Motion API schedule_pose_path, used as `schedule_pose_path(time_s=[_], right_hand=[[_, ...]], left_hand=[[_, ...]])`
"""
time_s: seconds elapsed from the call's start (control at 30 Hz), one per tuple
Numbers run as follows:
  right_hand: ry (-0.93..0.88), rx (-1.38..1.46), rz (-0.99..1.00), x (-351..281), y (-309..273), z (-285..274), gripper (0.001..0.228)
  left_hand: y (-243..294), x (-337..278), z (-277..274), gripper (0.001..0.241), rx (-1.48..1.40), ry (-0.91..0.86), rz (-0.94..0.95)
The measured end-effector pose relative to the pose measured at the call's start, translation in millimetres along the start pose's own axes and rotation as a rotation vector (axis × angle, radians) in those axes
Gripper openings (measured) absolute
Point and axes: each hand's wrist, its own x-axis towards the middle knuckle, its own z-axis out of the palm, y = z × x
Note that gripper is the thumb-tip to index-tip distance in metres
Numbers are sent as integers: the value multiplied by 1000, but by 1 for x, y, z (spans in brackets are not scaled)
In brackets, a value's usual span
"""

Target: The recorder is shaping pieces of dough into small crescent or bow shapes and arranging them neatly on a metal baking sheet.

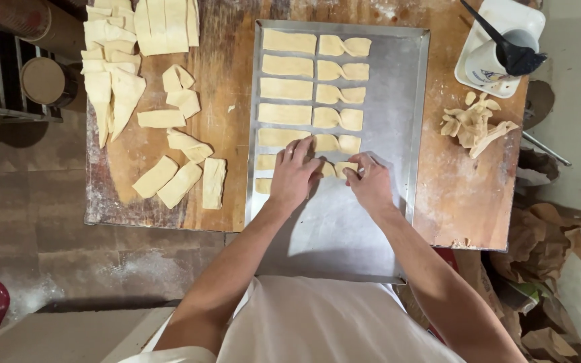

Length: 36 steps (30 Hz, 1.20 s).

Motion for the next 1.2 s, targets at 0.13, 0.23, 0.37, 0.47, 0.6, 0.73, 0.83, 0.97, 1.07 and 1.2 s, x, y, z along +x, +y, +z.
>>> schedule_pose_path(time_s=[0.13, 0.23, 0.37, 0.47, 0.6, 0.73, 0.83, 0.97, 1.07, 1.2], right_hand=[[97, -110, -83, -5, -2, -2, 29], [201, -220, -202, -6, 4, -3, 26], [195, -254, -259, -13, 10, -1, 17], [213, -279, -307, -15, 8, 1, 18], [307, -332, -449, -11, 32, 8, 18], [284, -224, -461, -11, 32, 10, 12], [306, -266, -389, -14, 31, 5, 8], [318, -228, -308, -22, 22, 0, 19], [339, -183, -273, -37, 19, -6, 28], [336, -218, -223, -55, 10, 3, 40]], left_hand=[[2, -7, 14, 27, 21, 19, -39], [2, -8, 5, 33, -33, 85, -52], [-6, -9, 4, 24, -30, 93, 0], [-6, -9, 10, 24, 29, 63, 9], [-3, -11, 28, 34, 89, 111, 53], [-13, -17, 29, 15, 69, 184, 61], [-21, -6, 3, 17, 56, 164, 86], [-126, -2, -59, 6, 178, 99, -167], [-214, -1, -125, 11, 188, 178, -500], [-319, 24, -160, 37, 348, 193, -442]])
